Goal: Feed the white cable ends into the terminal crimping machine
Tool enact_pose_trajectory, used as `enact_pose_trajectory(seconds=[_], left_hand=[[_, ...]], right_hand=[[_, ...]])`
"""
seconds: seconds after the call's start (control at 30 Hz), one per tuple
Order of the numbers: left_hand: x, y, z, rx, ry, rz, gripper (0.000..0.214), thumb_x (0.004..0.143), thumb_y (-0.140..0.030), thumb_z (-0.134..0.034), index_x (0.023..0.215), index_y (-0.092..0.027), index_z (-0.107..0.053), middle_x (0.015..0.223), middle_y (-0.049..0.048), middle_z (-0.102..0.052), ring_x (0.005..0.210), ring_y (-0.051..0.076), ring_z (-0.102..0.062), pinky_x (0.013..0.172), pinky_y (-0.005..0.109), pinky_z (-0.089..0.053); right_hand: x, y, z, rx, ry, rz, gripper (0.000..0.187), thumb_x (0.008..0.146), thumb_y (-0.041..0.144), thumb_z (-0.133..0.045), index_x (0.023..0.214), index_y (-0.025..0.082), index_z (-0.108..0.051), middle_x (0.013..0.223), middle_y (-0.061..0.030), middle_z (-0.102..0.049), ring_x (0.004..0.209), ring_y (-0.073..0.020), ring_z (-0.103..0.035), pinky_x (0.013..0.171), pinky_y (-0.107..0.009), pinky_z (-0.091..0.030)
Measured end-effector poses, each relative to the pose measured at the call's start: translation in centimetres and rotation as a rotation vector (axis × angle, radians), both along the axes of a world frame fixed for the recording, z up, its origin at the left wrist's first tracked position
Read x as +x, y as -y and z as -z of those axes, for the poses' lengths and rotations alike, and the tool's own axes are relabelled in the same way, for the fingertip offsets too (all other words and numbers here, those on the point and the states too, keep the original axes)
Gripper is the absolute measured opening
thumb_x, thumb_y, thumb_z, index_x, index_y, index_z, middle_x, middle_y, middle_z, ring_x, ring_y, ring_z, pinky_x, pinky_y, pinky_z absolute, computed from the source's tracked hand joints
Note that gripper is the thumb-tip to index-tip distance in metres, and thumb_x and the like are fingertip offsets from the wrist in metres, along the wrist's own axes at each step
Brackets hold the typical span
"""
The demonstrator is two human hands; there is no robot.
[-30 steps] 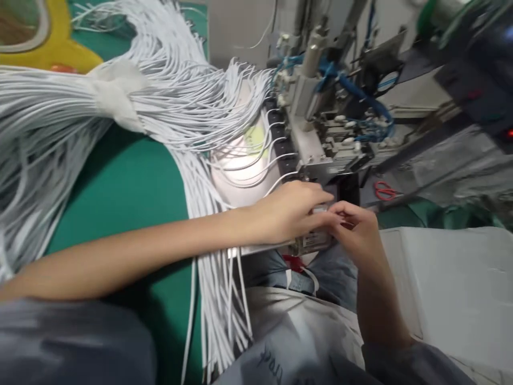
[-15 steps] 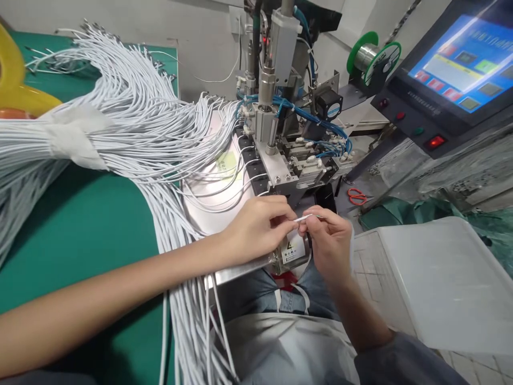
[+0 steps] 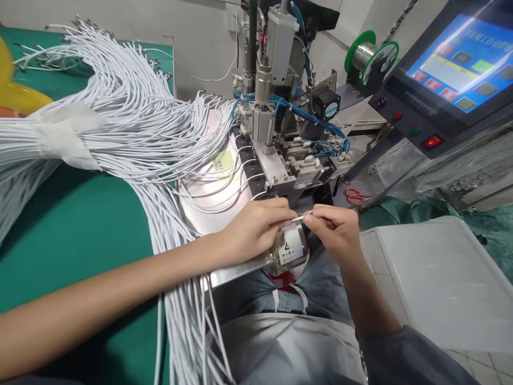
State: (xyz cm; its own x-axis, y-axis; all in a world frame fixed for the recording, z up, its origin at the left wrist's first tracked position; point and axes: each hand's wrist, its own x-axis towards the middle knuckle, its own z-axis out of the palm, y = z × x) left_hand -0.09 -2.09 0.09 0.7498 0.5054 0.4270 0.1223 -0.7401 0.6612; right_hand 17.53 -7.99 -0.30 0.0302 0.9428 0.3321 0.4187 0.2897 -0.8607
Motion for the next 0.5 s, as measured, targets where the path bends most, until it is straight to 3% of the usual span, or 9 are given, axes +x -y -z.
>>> enact_pose_trajectory(seconds=[0.17, 0.33, 0.5], left_hand=[[0.4, 0.4, 0.1, -0.090, 0.092, -0.056, 0.018, 0.085, -0.012, -0.050, 0.084, -0.014, -0.067, 0.067, 0.0007, -0.058, 0.061, 0.009, -0.052, 0.056, 0.020, -0.042], [0.4, 0.4, 0.3, -0.030, 0.088, -0.091, 0.017, 0.085, -0.014, -0.051, 0.081, -0.014, -0.067, 0.067, 0.0014, -0.059, 0.061, 0.009, -0.052, 0.056, 0.020, -0.041], [0.1, 0.0, 0.4, 0.123, 0.068, -0.099, 0.020, 0.087, -0.014, -0.047, 0.083, -0.013, -0.066, 0.068, 0.0021, -0.057, 0.062, 0.009, -0.052, 0.054, 0.019, -0.039]], right_hand=[[-1.9, 0.2, 1.1, 0.058, -0.149, 0.151, 0.019, 0.082, 0.024, -0.057, 0.069, 0.016, -0.068, 0.057, 0.0016, -0.049, 0.053, -0.0096, -0.043, 0.047, -0.024, -0.032], [-2.7, 0.4, 1.2, 0.180, 0.059, 0.289, 0.019, 0.082, 0.022, -0.055, 0.072, 0.017, -0.071, 0.056, 0.0016, -0.049, 0.049, -0.0090, -0.039, 0.046, -0.024, -0.031], [-2.4, 0.4, 0.6, 0.029, -0.072, 0.238, 0.019, 0.082, 0.025, -0.057, 0.070, 0.017, -0.070, 0.058, 0.0010, -0.051, 0.051, -0.0090, -0.042, 0.045, -0.023, -0.033]])
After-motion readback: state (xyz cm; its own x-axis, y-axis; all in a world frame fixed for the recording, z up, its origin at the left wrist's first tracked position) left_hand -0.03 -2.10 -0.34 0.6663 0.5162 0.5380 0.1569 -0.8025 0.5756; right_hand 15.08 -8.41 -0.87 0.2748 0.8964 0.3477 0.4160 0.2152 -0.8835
